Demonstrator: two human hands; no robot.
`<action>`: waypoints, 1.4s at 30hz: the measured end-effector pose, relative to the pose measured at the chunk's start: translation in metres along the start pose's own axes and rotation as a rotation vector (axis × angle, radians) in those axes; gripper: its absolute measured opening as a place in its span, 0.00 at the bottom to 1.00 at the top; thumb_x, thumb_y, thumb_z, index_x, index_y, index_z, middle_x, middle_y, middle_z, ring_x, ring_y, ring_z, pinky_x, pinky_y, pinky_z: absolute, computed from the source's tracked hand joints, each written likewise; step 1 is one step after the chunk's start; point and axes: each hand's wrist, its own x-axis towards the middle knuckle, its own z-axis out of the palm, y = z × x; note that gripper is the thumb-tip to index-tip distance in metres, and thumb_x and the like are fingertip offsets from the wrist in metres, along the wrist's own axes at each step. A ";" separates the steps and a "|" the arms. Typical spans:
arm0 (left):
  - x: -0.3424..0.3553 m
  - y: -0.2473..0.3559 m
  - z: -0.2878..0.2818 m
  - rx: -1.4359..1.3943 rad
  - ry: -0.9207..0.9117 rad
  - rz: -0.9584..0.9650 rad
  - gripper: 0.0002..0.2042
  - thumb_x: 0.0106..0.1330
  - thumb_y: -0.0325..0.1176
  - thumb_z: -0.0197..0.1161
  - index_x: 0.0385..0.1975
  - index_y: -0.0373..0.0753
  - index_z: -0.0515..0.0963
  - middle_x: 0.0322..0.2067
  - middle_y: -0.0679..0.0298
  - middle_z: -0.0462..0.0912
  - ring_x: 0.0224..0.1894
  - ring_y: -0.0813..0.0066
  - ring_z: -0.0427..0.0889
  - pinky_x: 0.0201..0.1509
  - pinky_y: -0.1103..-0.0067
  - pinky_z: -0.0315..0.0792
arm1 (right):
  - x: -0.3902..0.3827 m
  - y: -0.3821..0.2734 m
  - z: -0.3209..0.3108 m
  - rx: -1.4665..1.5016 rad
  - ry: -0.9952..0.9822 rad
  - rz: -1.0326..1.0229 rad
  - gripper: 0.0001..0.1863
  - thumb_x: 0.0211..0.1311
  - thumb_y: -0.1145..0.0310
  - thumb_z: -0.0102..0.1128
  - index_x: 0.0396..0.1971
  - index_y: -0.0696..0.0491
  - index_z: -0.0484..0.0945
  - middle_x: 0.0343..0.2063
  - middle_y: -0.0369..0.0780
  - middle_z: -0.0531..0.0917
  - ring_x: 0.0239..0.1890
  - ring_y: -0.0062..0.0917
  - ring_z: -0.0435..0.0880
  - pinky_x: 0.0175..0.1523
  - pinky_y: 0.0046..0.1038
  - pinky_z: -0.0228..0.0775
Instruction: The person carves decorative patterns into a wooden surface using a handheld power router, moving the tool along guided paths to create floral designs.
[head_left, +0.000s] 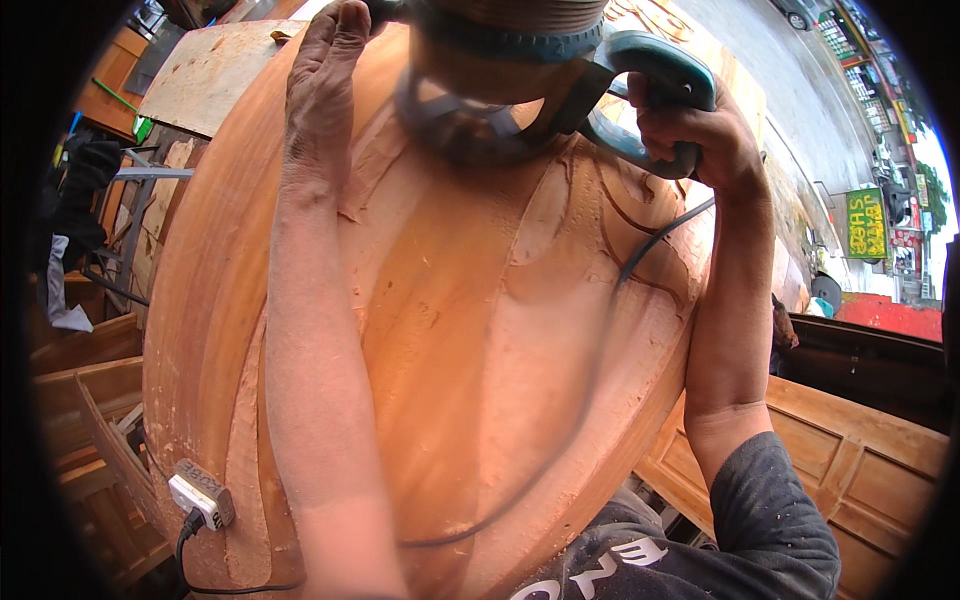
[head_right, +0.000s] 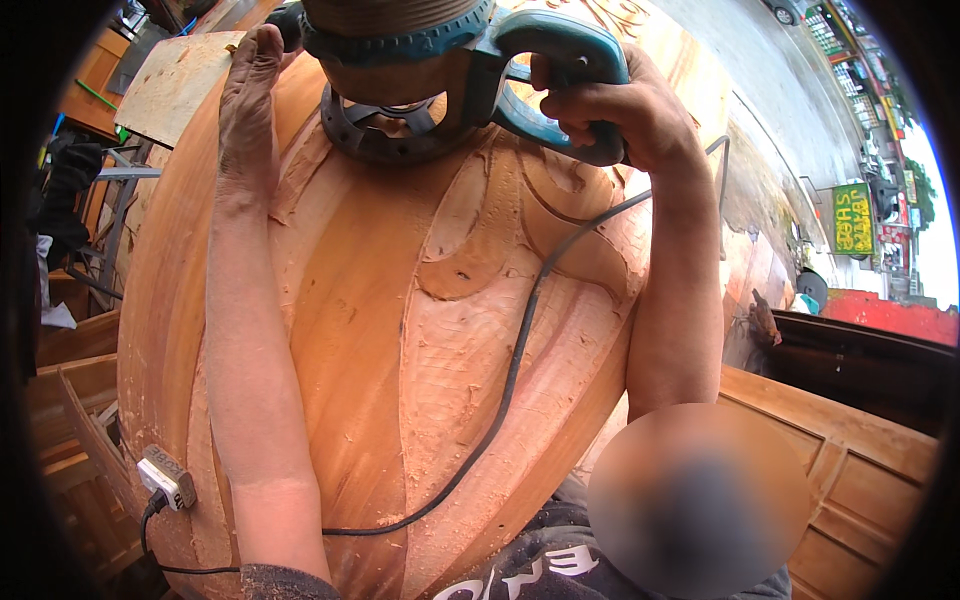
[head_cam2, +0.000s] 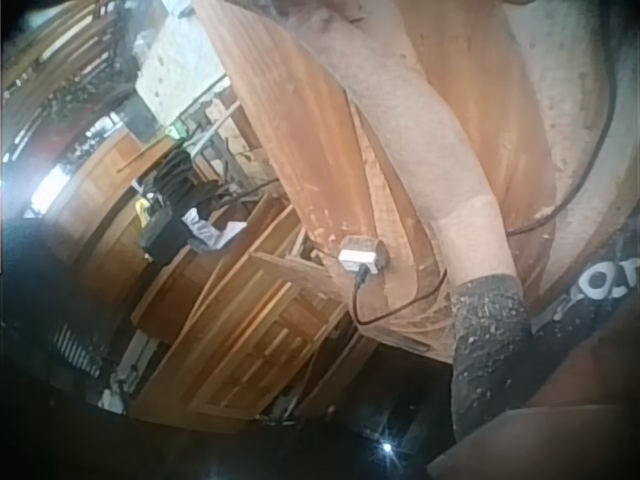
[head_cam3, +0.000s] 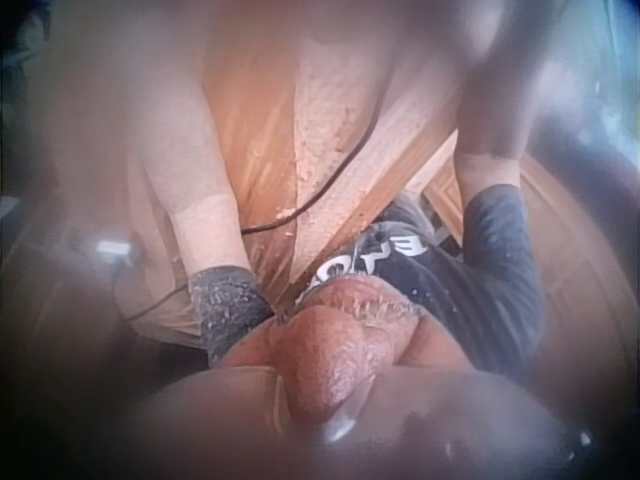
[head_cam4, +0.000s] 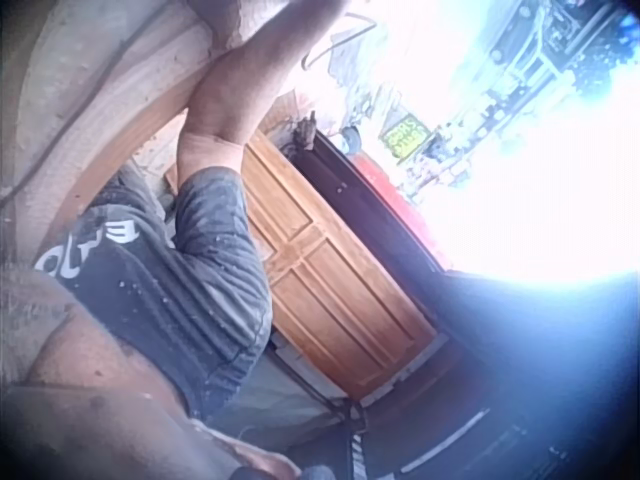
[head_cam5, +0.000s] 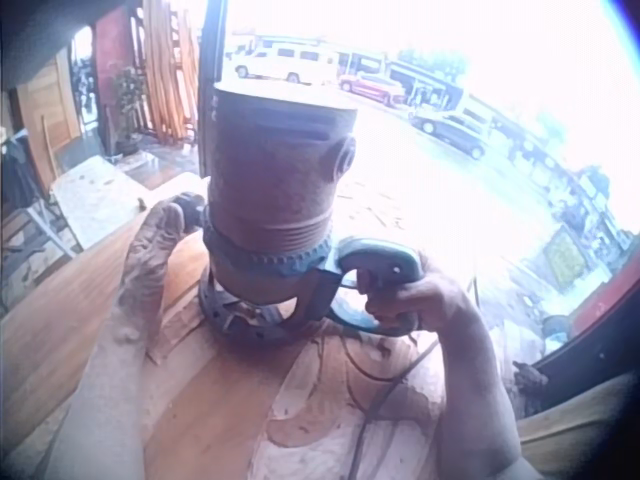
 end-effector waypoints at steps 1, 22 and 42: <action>0.000 0.000 0.001 0.003 -0.003 0.002 0.24 0.79 0.48 0.56 0.63 0.36 0.75 0.57 0.64 0.81 0.62 0.73 0.75 0.70 0.74 0.66 | 0.000 0.000 -0.001 -0.003 -0.008 -0.002 0.15 0.51 0.73 0.70 0.40 0.60 0.82 0.21 0.35 0.78 0.20 0.17 0.75 0.27 0.22 0.65; 0.005 -0.002 0.005 0.030 -0.008 0.013 0.24 0.79 0.48 0.56 0.65 0.36 0.75 0.59 0.64 0.80 0.63 0.73 0.74 0.71 0.74 0.65 | 0.002 0.003 -0.009 -0.001 -0.005 -0.030 0.15 0.50 0.73 0.70 0.40 0.59 0.82 0.20 0.35 0.78 0.18 0.17 0.75 0.26 0.23 0.65; 0.002 -0.003 0.010 0.041 0.017 0.008 0.24 0.80 0.47 0.54 0.66 0.36 0.74 0.60 0.63 0.79 0.64 0.73 0.74 0.72 0.74 0.64 | -0.006 0.003 -0.017 -0.017 -0.023 -0.002 0.15 0.53 0.71 0.69 0.40 0.60 0.82 0.21 0.35 0.78 0.20 0.17 0.76 0.27 0.21 0.65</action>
